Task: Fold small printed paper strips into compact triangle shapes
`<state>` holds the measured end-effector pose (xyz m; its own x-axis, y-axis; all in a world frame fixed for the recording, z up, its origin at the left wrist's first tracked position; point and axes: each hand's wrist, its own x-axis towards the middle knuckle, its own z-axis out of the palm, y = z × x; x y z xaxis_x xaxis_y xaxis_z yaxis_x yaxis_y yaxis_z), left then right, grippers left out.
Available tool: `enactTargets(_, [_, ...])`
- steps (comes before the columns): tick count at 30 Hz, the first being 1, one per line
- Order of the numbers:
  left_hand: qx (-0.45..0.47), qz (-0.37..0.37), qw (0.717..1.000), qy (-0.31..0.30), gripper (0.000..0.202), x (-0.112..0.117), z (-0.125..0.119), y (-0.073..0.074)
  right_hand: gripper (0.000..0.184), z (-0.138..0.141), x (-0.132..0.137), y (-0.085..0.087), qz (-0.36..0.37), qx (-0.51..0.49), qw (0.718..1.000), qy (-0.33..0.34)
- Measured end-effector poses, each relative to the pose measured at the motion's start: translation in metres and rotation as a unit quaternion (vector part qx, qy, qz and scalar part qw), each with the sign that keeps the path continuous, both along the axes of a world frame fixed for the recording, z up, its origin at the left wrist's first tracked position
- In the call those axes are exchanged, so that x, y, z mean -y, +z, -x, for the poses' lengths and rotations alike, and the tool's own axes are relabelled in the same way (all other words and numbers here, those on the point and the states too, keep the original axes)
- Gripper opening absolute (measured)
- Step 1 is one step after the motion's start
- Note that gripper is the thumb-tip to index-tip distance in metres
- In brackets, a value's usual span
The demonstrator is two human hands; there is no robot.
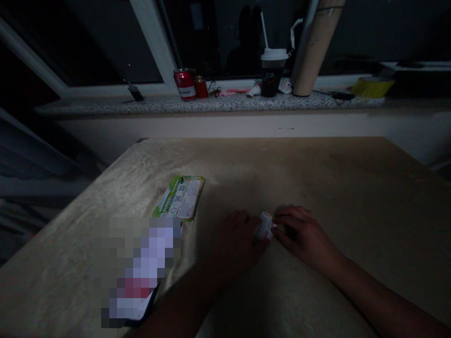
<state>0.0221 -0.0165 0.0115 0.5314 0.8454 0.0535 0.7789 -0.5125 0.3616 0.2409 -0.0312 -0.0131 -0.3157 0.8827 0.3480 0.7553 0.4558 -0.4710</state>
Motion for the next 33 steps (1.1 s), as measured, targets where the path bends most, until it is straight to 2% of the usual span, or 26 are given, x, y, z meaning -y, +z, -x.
enactTargets(10, [-0.018, 0.009, 1.000, -0.008, 0.034, -0.002, 0.001, 0.003, 0.033, 0.006, 0.003, -0.006, 0.018, -0.004, 0.998, -0.053])
enactTargets(15, [-0.039, 0.005, 0.999, -0.002, 0.032, 0.000, 0.001, 0.007, 0.032, 0.008, 0.003, -0.005, 0.033, -0.010, 0.997, -0.067])
enactTargets(19, [-0.039, 0.009, 0.999, 0.001, 0.030, 0.001, 0.000, 0.009, 0.020, 0.004, -0.005, -0.008, 0.029, -0.006, 0.993, -0.113])
enactTargets(24, [-0.033, 0.007, 0.999, 0.005, 0.030, 0.001, 0.000, 0.009, 0.018, -0.007, -0.017, -0.012, 0.021, -0.012, 0.988, -0.153])
enactTargets(28, [-0.025, 0.004, 1.000, 0.010, 0.029, 0.001, 0.001, 0.007, 0.010, -0.009, -0.019, -0.010, 0.003, -0.048, 0.988, -0.147])
enactTargets(33, [-0.006, 0.003, 1.000, 0.006, 0.029, 0.000, 0.001, 0.004, 0.011, -0.006, -0.011, -0.007, -0.002, -0.050, 0.995, -0.086])
